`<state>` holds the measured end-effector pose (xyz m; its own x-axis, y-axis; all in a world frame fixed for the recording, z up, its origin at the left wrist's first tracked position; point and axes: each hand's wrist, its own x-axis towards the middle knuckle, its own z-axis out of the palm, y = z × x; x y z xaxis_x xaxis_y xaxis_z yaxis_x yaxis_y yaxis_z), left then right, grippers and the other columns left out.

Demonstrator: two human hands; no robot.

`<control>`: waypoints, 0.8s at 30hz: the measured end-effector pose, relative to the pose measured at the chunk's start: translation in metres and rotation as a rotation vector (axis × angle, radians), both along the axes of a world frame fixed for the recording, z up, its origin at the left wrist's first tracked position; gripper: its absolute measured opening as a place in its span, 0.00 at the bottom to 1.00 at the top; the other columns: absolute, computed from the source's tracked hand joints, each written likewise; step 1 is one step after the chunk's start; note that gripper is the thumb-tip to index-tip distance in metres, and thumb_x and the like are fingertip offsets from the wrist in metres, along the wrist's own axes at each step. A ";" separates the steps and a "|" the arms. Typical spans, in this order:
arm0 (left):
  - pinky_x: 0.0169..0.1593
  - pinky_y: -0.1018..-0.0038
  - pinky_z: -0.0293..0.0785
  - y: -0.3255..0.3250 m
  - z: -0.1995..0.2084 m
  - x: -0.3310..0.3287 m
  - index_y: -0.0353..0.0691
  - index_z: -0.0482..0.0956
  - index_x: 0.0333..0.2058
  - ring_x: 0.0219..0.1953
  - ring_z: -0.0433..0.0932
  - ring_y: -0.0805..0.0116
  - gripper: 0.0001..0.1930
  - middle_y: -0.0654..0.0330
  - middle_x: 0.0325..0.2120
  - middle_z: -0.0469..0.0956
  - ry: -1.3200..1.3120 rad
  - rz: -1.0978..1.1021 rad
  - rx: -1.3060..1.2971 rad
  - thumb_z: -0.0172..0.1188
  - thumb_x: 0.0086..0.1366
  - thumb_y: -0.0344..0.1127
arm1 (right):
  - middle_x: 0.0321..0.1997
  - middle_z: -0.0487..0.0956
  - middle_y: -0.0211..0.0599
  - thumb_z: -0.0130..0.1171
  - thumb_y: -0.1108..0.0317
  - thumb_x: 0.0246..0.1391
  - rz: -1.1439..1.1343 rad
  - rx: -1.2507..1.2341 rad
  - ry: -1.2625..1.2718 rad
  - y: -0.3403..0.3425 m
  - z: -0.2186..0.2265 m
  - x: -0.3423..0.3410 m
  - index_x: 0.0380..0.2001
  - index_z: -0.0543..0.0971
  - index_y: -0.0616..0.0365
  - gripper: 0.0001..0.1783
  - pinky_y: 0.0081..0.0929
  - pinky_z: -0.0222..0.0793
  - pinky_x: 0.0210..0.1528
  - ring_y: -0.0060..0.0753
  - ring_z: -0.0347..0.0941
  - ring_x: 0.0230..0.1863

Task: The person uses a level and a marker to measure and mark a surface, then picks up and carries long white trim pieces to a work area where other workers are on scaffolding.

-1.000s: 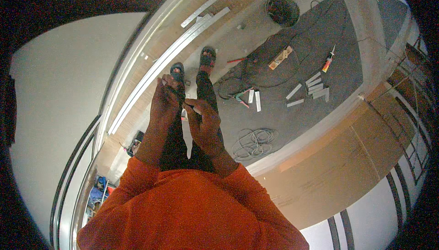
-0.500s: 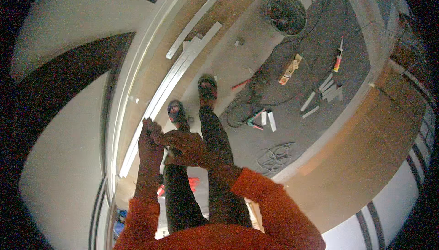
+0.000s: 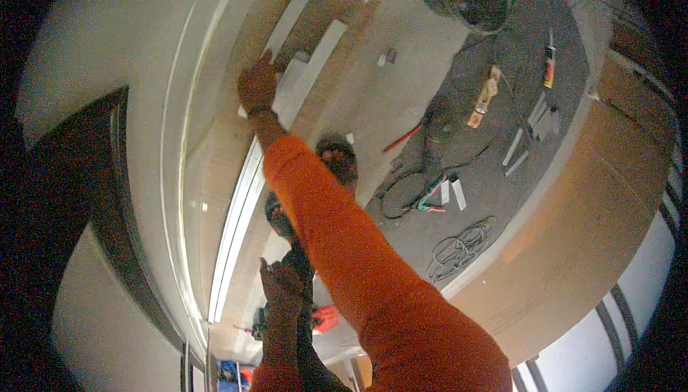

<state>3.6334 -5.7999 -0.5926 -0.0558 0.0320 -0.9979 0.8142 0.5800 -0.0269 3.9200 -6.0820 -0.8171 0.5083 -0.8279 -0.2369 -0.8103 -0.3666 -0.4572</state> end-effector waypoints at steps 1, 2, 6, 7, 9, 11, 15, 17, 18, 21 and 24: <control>0.34 0.66 0.75 -0.004 -0.003 0.001 0.46 0.75 0.32 0.29 0.77 0.65 0.22 0.62 0.26 0.76 -0.011 -0.147 -0.025 0.46 0.73 0.57 | 0.71 0.61 0.60 0.59 0.60 0.55 -0.032 0.095 -0.018 0.005 0.002 -0.001 0.66 0.64 0.65 0.38 0.49 0.61 0.68 0.60 0.66 0.64; 0.39 0.63 0.76 -0.009 -0.004 0.001 0.45 0.75 0.34 0.34 0.78 0.62 0.21 0.60 0.30 0.78 -0.025 -0.298 -0.047 0.47 0.72 0.57 | 0.71 0.60 0.64 0.58 0.61 0.56 -0.079 0.250 0.028 0.010 0.005 -0.005 0.70 0.57 0.65 0.42 0.48 0.69 0.63 0.59 0.61 0.68; 0.44 0.59 0.75 -0.015 0.004 0.009 0.44 0.74 0.36 0.40 0.78 0.58 0.22 0.58 0.34 0.77 -0.356 -1.407 0.079 0.48 0.72 0.58 | 0.62 0.68 0.66 0.62 0.59 0.54 -0.137 0.226 0.095 0.017 0.013 -0.007 0.70 0.55 0.64 0.45 0.50 0.74 0.55 0.64 0.71 0.58; 0.45 0.59 0.75 -0.014 0.006 0.011 0.43 0.74 0.38 0.40 0.78 0.58 0.21 0.57 0.34 0.77 -0.436 -1.567 0.136 0.49 0.72 0.57 | 0.62 0.68 0.66 0.62 0.59 0.55 -0.112 0.298 0.144 0.016 0.014 -0.005 0.71 0.54 0.63 0.46 0.51 0.76 0.53 0.64 0.72 0.58; 0.46 0.58 0.75 -0.007 0.008 0.014 0.41 0.74 0.40 0.40 0.79 0.57 0.20 0.55 0.34 0.78 -0.523 -1.706 0.199 0.49 0.71 0.54 | 0.62 0.68 0.66 0.63 0.57 0.55 -0.097 0.208 0.112 0.013 0.015 0.000 0.71 0.53 0.63 0.47 0.51 0.78 0.50 0.63 0.74 0.57; 0.48 0.57 0.75 0.001 0.006 0.014 0.40 0.73 0.43 0.40 0.79 0.56 0.19 0.53 0.34 0.78 -0.563 -1.740 0.226 0.50 0.71 0.52 | 0.63 0.67 0.65 0.62 0.57 0.56 -0.099 0.200 0.086 0.015 0.017 0.003 0.71 0.52 0.63 0.47 0.50 0.79 0.49 0.62 0.75 0.55; 0.50 0.56 0.76 0.010 -0.004 0.009 0.36 0.73 0.48 0.41 0.80 0.54 0.19 0.49 0.35 0.79 -0.679 -1.873 0.265 0.51 0.71 0.47 | 0.66 0.66 0.63 0.58 0.58 0.60 -0.093 0.133 -0.114 0.031 0.028 -0.019 0.71 0.51 0.60 0.43 0.48 0.78 0.49 0.58 0.78 0.50; 0.52 0.55 0.76 0.008 -0.002 0.006 0.35 0.72 0.51 0.41 0.81 0.53 0.19 0.47 0.35 0.79 -0.834 -1.992 0.282 0.52 0.71 0.45 | 0.64 0.68 0.61 0.56 0.59 0.61 -0.022 0.067 -0.089 0.044 0.036 -0.046 0.71 0.53 0.57 0.39 0.48 0.77 0.50 0.58 0.79 0.47; 0.52 0.55 0.76 0.006 0.002 0.002 0.34 0.72 0.52 0.41 0.81 0.53 0.20 0.45 0.35 0.79 -0.882 -2.034 0.297 0.52 0.71 0.43 | 0.62 0.71 0.61 0.54 0.59 0.62 0.040 0.040 0.008 0.048 0.042 -0.067 0.71 0.54 0.55 0.37 0.49 0.76 0.50 0.57 0.80 0.46; 0.54 0.56 0.75 -0.001 0.015 -0.005 0.29 0.64 0.60 0.45 0.81 0.52 0.25 0.42 0.42 0.79 -0.506 -1.923 0.326 0.52 0.71 0.41 | 0.46 0.81 0.58 0.50 0.57 0.65 -0.220 0.345 0.022 0.053 0.049 -0.120 0.69 0.59 0.49 0.32 0.51 0.76 0.47 0.59 0.80 0.43; 0.55 0.59 0.76 -0.003 0.023 -0.014 0.24 0.54 0.66 0.49 0.80 0.52 0.32 0.43 0.49 0.79 -0.411 -1.604 0.212 0.50 0.73 0.41 | 0.40 0.82 0.58 0.52 0.58 0.64 -0.061 0.253 0.207 0.051 0.045 -0.149 0.70 0.57 0.47 0.33 0.52 0.76 0.44 0.61 0.80 0.40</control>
